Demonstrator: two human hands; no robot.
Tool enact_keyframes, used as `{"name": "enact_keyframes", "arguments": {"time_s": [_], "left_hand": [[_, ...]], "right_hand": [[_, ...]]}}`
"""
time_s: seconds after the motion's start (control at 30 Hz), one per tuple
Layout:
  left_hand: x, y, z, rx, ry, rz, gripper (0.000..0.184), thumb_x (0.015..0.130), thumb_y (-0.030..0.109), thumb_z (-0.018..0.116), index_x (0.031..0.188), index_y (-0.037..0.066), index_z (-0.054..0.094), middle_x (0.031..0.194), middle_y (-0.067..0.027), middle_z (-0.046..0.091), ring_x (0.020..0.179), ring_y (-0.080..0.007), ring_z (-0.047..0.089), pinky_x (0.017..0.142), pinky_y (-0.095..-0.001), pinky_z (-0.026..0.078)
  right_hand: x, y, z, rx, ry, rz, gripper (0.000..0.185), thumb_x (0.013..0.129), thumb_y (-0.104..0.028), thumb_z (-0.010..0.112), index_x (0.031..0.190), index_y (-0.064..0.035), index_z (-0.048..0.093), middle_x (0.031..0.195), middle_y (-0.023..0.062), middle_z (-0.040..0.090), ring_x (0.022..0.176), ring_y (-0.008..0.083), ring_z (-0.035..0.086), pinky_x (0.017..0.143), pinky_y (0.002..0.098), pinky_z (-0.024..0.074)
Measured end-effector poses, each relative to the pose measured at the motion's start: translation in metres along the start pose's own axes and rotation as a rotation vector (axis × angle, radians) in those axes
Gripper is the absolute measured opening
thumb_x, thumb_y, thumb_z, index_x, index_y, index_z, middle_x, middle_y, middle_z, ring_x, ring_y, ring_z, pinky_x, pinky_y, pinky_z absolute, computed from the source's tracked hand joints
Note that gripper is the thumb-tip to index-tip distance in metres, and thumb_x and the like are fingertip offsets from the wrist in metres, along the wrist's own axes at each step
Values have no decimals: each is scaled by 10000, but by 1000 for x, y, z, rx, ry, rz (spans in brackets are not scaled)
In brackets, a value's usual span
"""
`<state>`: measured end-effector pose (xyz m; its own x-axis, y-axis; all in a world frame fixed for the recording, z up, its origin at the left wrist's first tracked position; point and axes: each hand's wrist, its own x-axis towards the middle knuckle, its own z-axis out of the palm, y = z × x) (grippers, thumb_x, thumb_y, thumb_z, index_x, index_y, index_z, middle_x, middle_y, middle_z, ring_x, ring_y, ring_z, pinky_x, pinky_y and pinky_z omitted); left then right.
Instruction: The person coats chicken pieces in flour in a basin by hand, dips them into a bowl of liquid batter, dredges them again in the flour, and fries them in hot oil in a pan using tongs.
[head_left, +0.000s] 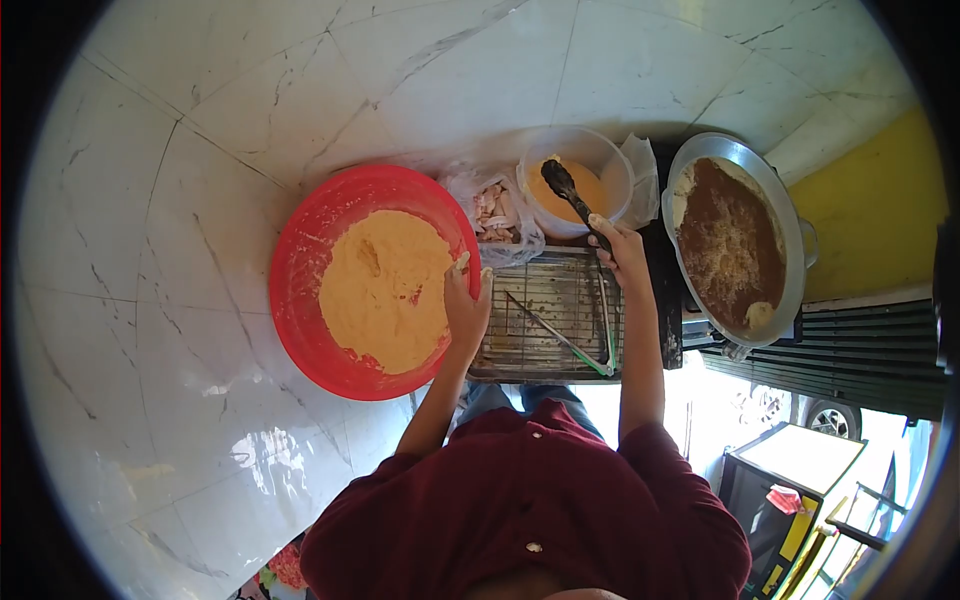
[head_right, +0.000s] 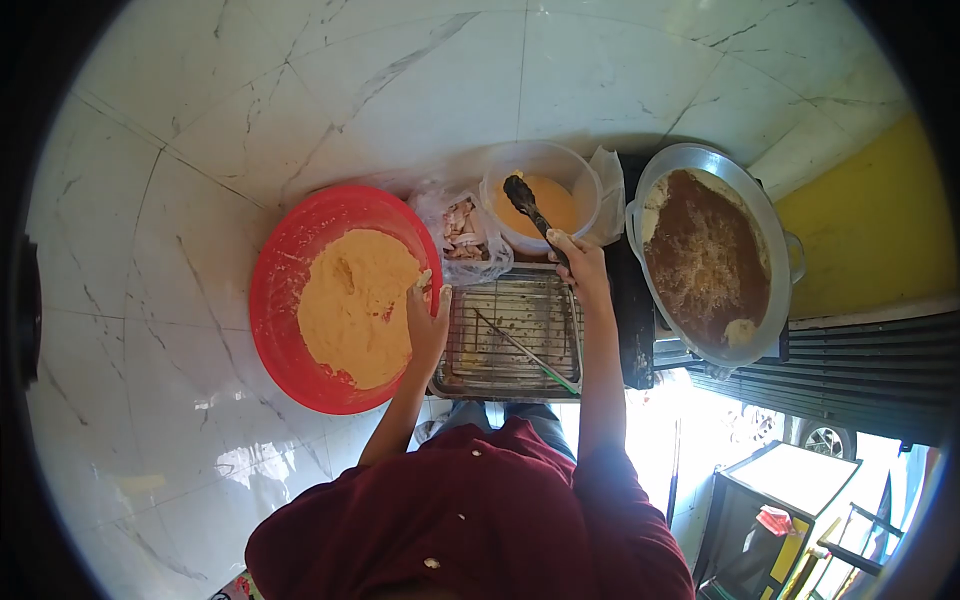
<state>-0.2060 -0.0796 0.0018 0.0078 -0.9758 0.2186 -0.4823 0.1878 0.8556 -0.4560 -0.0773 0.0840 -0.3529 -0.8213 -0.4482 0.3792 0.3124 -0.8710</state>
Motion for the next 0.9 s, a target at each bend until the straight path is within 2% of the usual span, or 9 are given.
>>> {"name": "enact_keyframes", "arguments": {"time_s": [0.37, 0.43, 0.47, 0.53, 0.67, 0.73, 0.77, 0.83, 0.9], "left_hand": [[0, 4, -1, 2, -9, 14, 424, 833, 231, 562, 1140, -39, 449, 1086, -213, 494, 1033, -335, 468, 911, -387, 352], [0, 4, -1, -11, -15, 1, 425, 836, 233, 558, 1144, -37, 446, 1087, -211, 492, 1035, -333, 466, 910, -387, 352], [0, 4, -1, -10, -18, -1, 426, 839, 234, 554, 1149, -35, 442, 1091, -210, 490, 1038, -331, 464, 911, -385, 351], [-1, 4, -2, -10, -27, -6, 427, 842, 235, 550, 1155, -33, 438, 1094, -208, 489, 1042, -328, 462, 911, -384, 351], [1, 8, -3, 12, -40, -8, 422, 847, 232, 543, 1161, -29, 435, 1102, -203, 486, 1046, -324, 459, 912, -383, 350], [2, 8, -4, 4, -41, -8, 421, 848, 230, 542, 1162, -28, 435, 1105, -203, 485, 1046, -324, 458, 912, -384, 350], [1, 8, -3, -11, -38, -11, 421, 848, 229, 541, 1163, -28, 434, 1107, -204, 484, 1046, -325, 458, 913, -385, 349], [2, 8, -2, -24, -35, -13, 421, 849, 229, 540, 1165, -28, 434, 1110, -205, 484, 1046, -326, 458, 914, -386, 349], [2, 7, -2, 10, -37, -7, 424, 848, 225, 541, 1168, -30, 432, 1116, -208, 483, 1052, -330, 454, 921, -385, 344]], "right_hand": [[1, -1, -5, -151, 101, -99, 309, 756, -199, 682, 944, 38, 622, 612, 17, 539, 398, 31, 386, 338, 172, 241], [16, -17, -5, -515, 136, -178, 427, 694, -266, 727, 941, 63, 613, 602, 55, 561, 416, 85, 456, 378, 225, 347], [23, -26, -3, -515, 138, -178, 427, 694, -266, 727, 941, 63, 613, 602, 55, 561, 416, 85, 456, 378, 225, 347], [28, -52, 13, -1045, 167, -243, 498, 609, -317, 765, 883, 72, 616, 614, 118, 596, 479, 174, 555, 482, 309, 445], [63, -66, 36, -1300, 217, -300, 477, 537, -309, 782, 819, 43, 626, 650, 161, 615, 628, 261, 623, 601, 358, 488], [77, -76, 49, -1409, 26, -87, 466, 481, -272, 797, 803, 20, 627, 729, 170, 633, 741, 283, 634, 661, 346, 505], [88, -74, 52, -1408, 27, -88, 466, 481, -272, 797, 803, 20, 627, 729, 170, 633, 741, 283, 634, 661, 346, 505], [112, -58, 55, -1566, -33, -221, 359, 455, -243, 778, 656, 12, 624, 556, 137, 590, 552, 240, 618, 508, 333, 498], [126, -46, 53, -1630, -116, -256, 368, 445, -241, 777, 670, 12, 631, 580, 145, 600, 570, 245, 623, 519, 340, 506]]}}
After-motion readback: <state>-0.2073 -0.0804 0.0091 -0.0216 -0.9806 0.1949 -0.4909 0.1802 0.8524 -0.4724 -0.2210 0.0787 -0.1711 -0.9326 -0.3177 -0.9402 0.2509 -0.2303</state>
